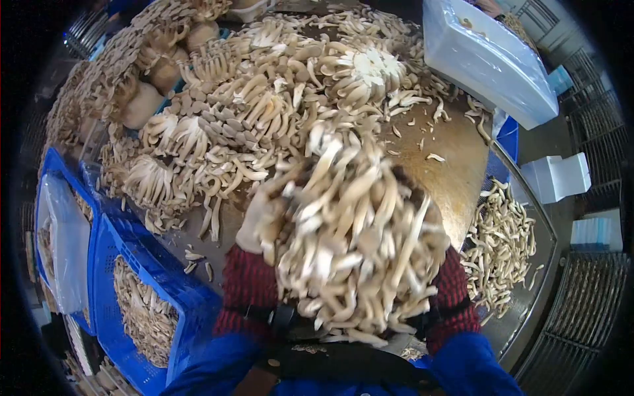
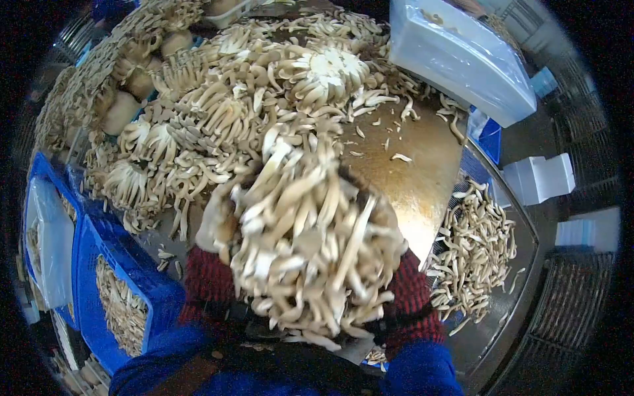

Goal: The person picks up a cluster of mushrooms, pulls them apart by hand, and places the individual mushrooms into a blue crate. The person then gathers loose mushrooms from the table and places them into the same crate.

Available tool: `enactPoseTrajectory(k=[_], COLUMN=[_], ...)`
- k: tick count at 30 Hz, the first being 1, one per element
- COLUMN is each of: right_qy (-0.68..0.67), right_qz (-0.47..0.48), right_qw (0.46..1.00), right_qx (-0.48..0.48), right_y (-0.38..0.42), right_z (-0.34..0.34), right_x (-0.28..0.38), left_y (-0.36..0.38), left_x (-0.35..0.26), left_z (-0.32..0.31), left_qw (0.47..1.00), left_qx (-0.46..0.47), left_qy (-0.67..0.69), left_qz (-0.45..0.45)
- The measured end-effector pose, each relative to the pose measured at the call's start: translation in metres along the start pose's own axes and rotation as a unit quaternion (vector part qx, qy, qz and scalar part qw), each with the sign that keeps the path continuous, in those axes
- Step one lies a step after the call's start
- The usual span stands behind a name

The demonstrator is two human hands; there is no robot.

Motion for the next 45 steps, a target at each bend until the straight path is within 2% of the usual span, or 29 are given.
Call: enactPoseTrajectory(k=[1,2,4,5,6,8,9,10,12,13,14,16,17,19,20,21,22,23,24,25,34,36,37,38,39,41,42,43,45], right_qy=[-0.082,0.257,0.372,0.593,0.592,0.309,0.306,0.27,0.197,0.162,0.189,0.201,0.345,0.369,0.36,0.418,0.428,0.404,0.375,0.347,0.303,0.311,0.317,0.327,0.334,0.368,0.394,0.425,0.493], right_qz=[-0.006,0.102,0.128,0.188,0.19,0.101,0.09,0.06,0.011,-0.004,0.082,0.074,0.116,0.127,0.129,0.056,0.064,0.08,0.09,0.096,0.121,0.11,0.105,0.105,0.096,0.092,0.095,0.102,0.115], right_qw=[0.997,0.957,0.889,0.741,0.738,0.923,0.92,0.938,0.966,0.976,0.97,0.939,0.863,0.843,0.848,0.817,0.829,0.85,0.868,0.884,0.924,0.925,0.926,0.923,0.922,0.905,0.888,0.862,0.782], right_qx=[-0.007,-0.094,-0.236,-0.253,-0.262,-0.204,-0.229,-0.211,-0.17,-0.143,-0.126,-0.267,-0.35,-0.37,-0.367,-0.393,-0.354,-0.328,-0.313,-0.296,-0.2,-0.186,-0.178,-0.171,-0.172,-0.192,-0.219,-0.259,-0.364], right_y=[0.009,0.024,0.042,0.049,0.044,0.039,0.048,0.051,0.052,0.051,0.058,0.099,0.117,0.142,0.151,0.151,0.139,0.125,0.114,0.105,0.108,0.125,0.135,0.147,0.154,0.176,0.189,0.208,0.25], right_z=[0.001,-0.014,0.013,0.011,0.015,0.024,0.014,-0.007,-0.043,-0.046,-0.035,-0.023,-0.018,0.008,0.02,0.007,-0.007,-0.014,-0.018,-0.023,-0.038,-0.035,-0.031,-0.029,-0.022,-0.001,0.016,0.04,0.103], right_x=[-0.003,0.023,0.023,0.034,0.027,-0.004,-0.008,-0.007,0.008,0.016,0.013,0.01,0.013,-0.012,-0.03,-0.023,-0.012,-0.007,-0.005,-0.004,0.008,0.013,0.016,0.021,0.028,0.044,0.055,0.071,0.109], left_y=[0.007,0.018,0.03,0.026,0.036,0.03,0.026,0.023,0.015,0.002,0.008,0.015,0.028,0.059,0.066,0.07,0.07,0.061,0.053,0.045,-0.025,-0.05,-0.064,-0.072,-0.081,-0.103,-0.114,-0.125,-0.137], left_x=[-0.001,-0.005,-0.023,-0.028,-0.022,0.011,0.036,0.045,0.038,0.016,0.023,-0.023,-0.019,-0.007,-0.005,0.002,0.012,0.034,0.041,0.044,0.027,0.024,0.027,0.019,0.013,0.022,0.037,0.058,0.092], left_z=[0.013,0.03,0.06,0.064,0.06,0.055,0.048,0.048,0.015,-0.003,0.012,-0.01,0.014,0.081,0.078,0.063,0.046,0.034,0.011,-0.006,-0.096,-0.137,-0.167,-0.198,-0.237,-0.303,-0.338,-0.376,-0.444], left_qw=[0.993,0.973,0.938,0.923,0.953,0.916,0.983,0.976,0.996,0.99,0.998,0.98,0.981,0.959,0.956,0.964,0.968,0.96,0.945,0.94,0.979,0.949,0.902,0.979,0.995,0.99,0.993,0.988,0.976], left_qx=[-0.066,-0.129,-0.11,-0.099,-0.147,-0.008,-0.12,-0.094,-0.061,-0.003,-0.027,-0.102,-0.099,-0.043,-0.056,-0.096,-0.139,-0.233,-0.206,-0.175,-0.036,0.104,0.225,0.14,0.042,0.1,0.118,0.129,0.181], left_qy=[-0.084,-0.169,-0.327,-0.368,-0.264,-0.401,-0.091,-0.193,-0.062,-0.118,-0.064,-0.161,-0.16,-0.277,-0.289,-0.249,-0.21,0.082,0.218,0.259,0.192,0.296,0.368,0.145,-0.08,-0.094,0.013,0.085,0.117], left_qz=[0.045,0.091,-0.023,-0.05,0.021,-0.021,0.106,0.036,-0.016,-0.076,-0.01,-0.049,-0.047,-0.026,0.014,0.016,0.02,0.134,0.133,0.137,0.062,0.023,0.023,0.034,0.046,-0.011,-0.021,0.001,0.027])
Point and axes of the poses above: each hand's wrist, its own y-axis away from the middle knuckle, its own z-axis out of the back of the hand, x = y × z, the point moved 5 cm from there along -y, towards the middle knuckle, and after that the axes turned 10 degrees about -z, right-handed, at the moved point
